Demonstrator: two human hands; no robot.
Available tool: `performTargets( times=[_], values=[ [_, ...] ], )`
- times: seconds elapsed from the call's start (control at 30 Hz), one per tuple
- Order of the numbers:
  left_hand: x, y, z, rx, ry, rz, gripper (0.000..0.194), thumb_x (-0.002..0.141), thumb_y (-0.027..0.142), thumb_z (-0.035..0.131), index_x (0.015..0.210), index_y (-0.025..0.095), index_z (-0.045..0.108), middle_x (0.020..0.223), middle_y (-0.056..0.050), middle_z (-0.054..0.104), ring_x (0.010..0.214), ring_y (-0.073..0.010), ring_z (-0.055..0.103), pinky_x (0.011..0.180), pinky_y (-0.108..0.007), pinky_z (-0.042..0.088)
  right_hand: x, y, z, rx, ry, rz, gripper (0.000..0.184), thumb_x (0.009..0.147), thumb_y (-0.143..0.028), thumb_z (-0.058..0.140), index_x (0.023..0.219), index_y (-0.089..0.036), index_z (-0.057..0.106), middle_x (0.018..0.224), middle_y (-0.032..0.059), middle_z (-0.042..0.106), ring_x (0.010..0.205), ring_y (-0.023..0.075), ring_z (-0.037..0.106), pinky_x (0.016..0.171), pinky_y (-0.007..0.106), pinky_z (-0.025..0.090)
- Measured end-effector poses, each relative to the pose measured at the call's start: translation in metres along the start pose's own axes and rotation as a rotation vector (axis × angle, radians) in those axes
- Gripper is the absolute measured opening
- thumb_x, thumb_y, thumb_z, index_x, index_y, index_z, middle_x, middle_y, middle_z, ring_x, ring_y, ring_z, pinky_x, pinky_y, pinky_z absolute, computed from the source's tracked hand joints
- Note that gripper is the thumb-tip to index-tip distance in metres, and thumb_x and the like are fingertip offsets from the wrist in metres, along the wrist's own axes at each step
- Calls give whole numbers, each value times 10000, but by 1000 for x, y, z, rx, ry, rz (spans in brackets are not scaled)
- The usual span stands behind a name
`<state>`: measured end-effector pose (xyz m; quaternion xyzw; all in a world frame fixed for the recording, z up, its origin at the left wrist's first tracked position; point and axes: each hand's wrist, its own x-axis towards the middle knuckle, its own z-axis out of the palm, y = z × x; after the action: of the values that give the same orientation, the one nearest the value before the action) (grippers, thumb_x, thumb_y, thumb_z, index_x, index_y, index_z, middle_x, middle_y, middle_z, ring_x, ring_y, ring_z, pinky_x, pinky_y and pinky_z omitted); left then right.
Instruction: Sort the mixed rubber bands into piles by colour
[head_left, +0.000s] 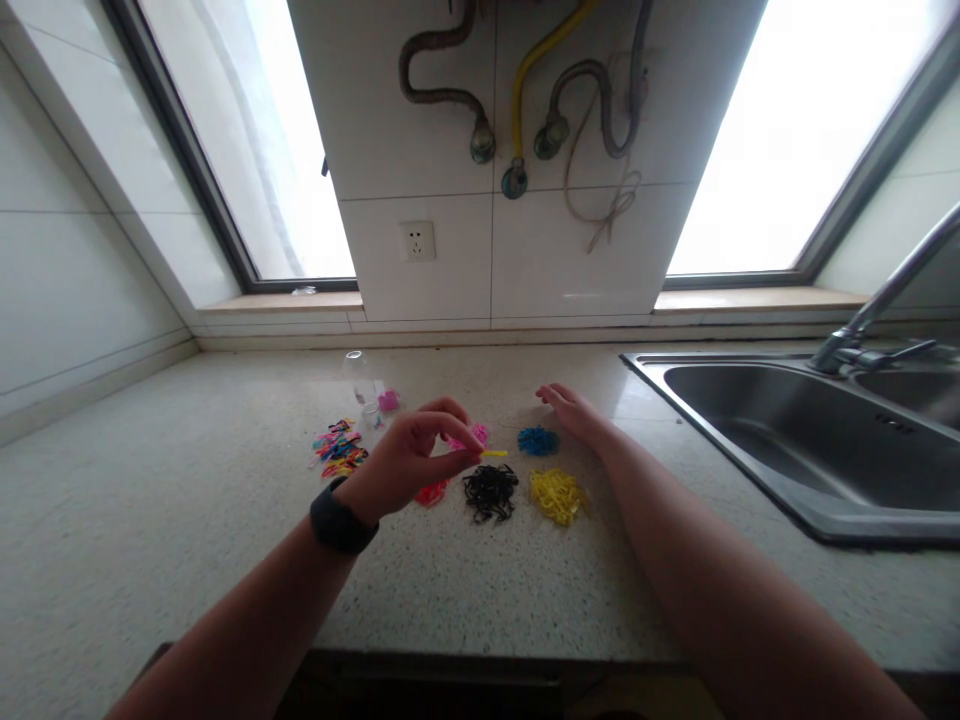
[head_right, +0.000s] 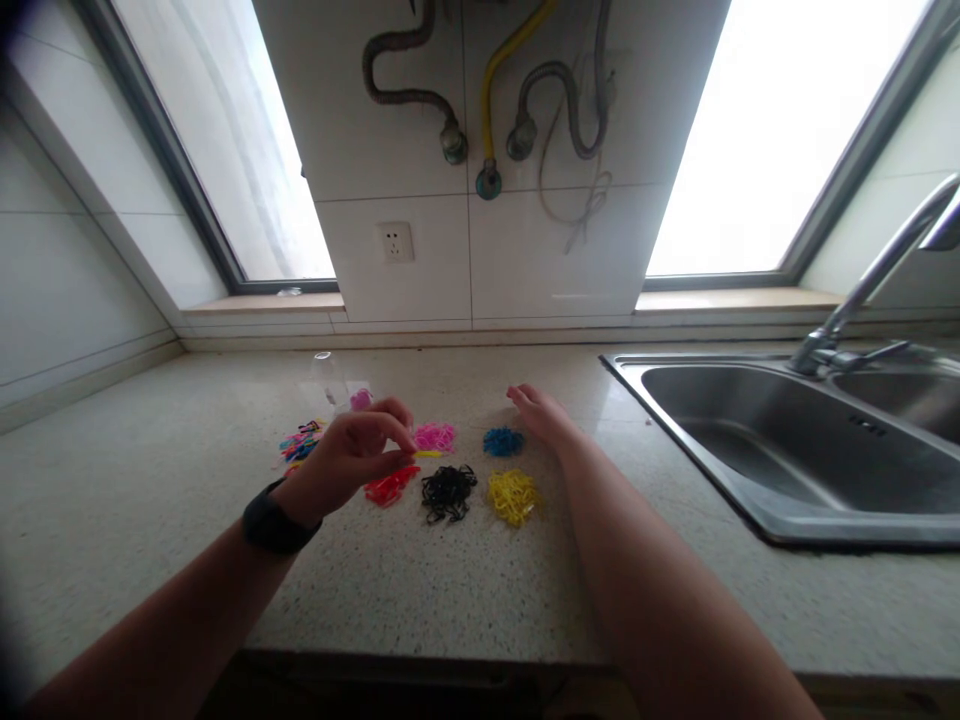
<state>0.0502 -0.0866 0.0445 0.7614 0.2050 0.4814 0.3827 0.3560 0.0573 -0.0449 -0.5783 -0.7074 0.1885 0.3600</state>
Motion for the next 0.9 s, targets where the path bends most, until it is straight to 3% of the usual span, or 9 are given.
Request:
performTargets(
  times=[0.67, 0.9],
  values=[
    [10, 20, 24, 69, -128, 94, 62, 824, 157, 737, 834, 217, 726, 845, -37, 663, 840, -153, 600, 813, -338, 499, 1, -1, 2, -74, -28, 33, 459, 953, -591, 382, 1047, -270, 697, 993, 37, 737, 925, 235, 643, 804, 318, 469],
    [15, 27, 33, 31, -105, 163, 79, 835, 144, 712, 854, 220, 713, 858, -48, 694, 857, -170, 631, 821, -370, 533, 0, -3, 1, -62, -38, 10, 461, 960, -592, 370, 1048, -282, 700, 977, 33, 740, 935, 246, 642, 811, 330, 470]
  ],
)
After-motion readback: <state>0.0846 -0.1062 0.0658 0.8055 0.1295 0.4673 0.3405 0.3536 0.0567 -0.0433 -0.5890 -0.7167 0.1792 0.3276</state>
